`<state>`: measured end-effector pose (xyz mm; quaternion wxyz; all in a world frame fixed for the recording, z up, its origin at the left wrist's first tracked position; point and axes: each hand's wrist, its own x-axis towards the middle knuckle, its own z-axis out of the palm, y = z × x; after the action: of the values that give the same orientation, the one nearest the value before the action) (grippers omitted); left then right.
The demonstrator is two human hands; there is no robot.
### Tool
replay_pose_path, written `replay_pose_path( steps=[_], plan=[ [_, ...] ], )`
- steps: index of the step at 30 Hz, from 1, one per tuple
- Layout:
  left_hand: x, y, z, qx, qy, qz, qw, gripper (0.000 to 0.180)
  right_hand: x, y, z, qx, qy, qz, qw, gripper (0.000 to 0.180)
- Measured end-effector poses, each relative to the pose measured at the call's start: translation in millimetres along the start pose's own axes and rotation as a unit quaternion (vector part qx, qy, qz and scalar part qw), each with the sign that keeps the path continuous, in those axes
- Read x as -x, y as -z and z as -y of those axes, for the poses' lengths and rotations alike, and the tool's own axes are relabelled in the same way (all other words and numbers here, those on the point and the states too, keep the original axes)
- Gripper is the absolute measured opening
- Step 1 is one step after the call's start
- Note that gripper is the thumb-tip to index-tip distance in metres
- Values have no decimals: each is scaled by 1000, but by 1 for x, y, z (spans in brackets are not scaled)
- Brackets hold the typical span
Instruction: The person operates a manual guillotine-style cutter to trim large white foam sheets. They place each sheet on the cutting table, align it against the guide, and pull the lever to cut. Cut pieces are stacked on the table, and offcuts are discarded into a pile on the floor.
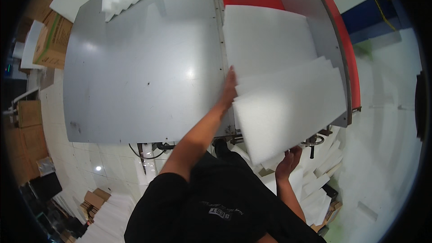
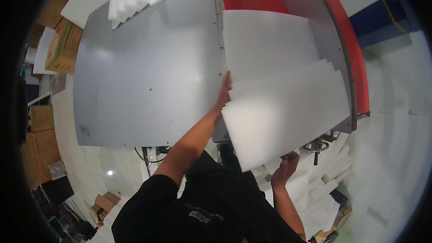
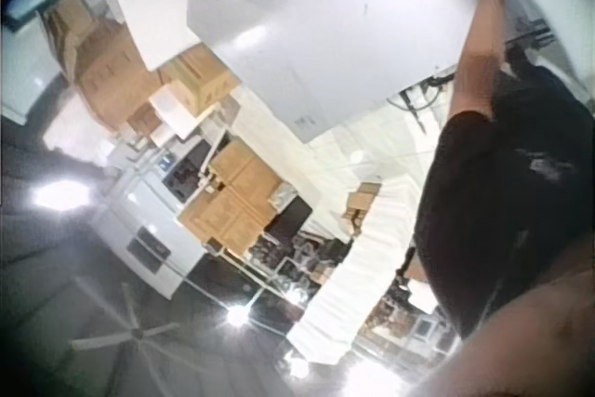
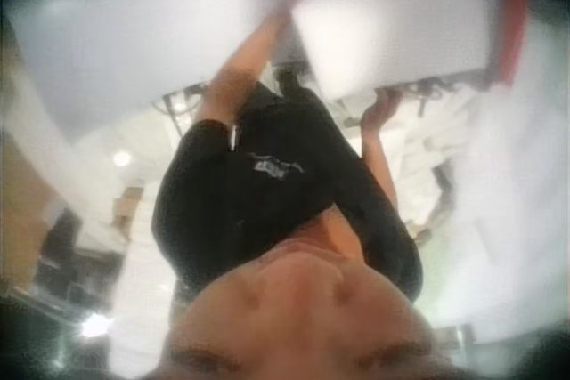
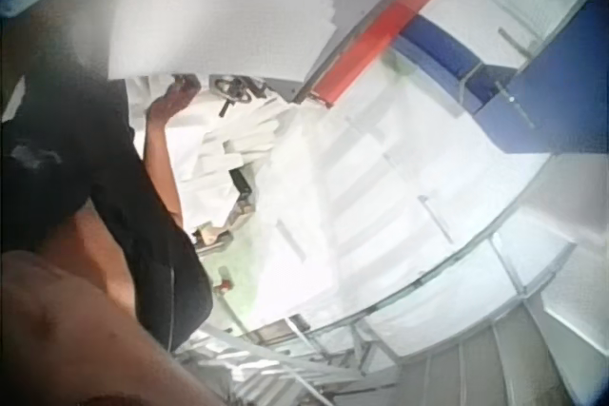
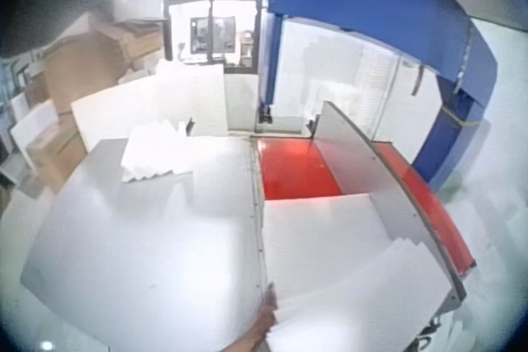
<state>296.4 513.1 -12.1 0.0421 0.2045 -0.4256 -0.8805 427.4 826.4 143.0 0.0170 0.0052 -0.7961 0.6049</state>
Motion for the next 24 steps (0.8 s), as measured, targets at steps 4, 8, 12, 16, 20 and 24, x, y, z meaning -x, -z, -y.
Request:
replay_pose_path(
  steps=[4,8,12,16,20,24],
  plan=[
    [-12,-14,-3,-63,-46,-83,993,90,-4,-27,32,55,67,20,996,82],
    [-33,-21,-19,-122,-29,-98,987,92,1,-41,26,-37,-4,13,999,84],
    [-35,-1,-16,-178,-69,-39,981,91,11,-50,34,-181,-19,20,983,81],
    [-32,4,-14,-197,-32,-26,980,94,9,-47,25,-148,-55,14,987,80],
    [-30,8,-27,-242,-6,-30,970,95,-3,-54,35,-178,-34,-12,983,67],
    [1,2,-66,-273,-112,-53,954,74,-18,-38,30,-165,-91,-93,978,47]
  ],
)
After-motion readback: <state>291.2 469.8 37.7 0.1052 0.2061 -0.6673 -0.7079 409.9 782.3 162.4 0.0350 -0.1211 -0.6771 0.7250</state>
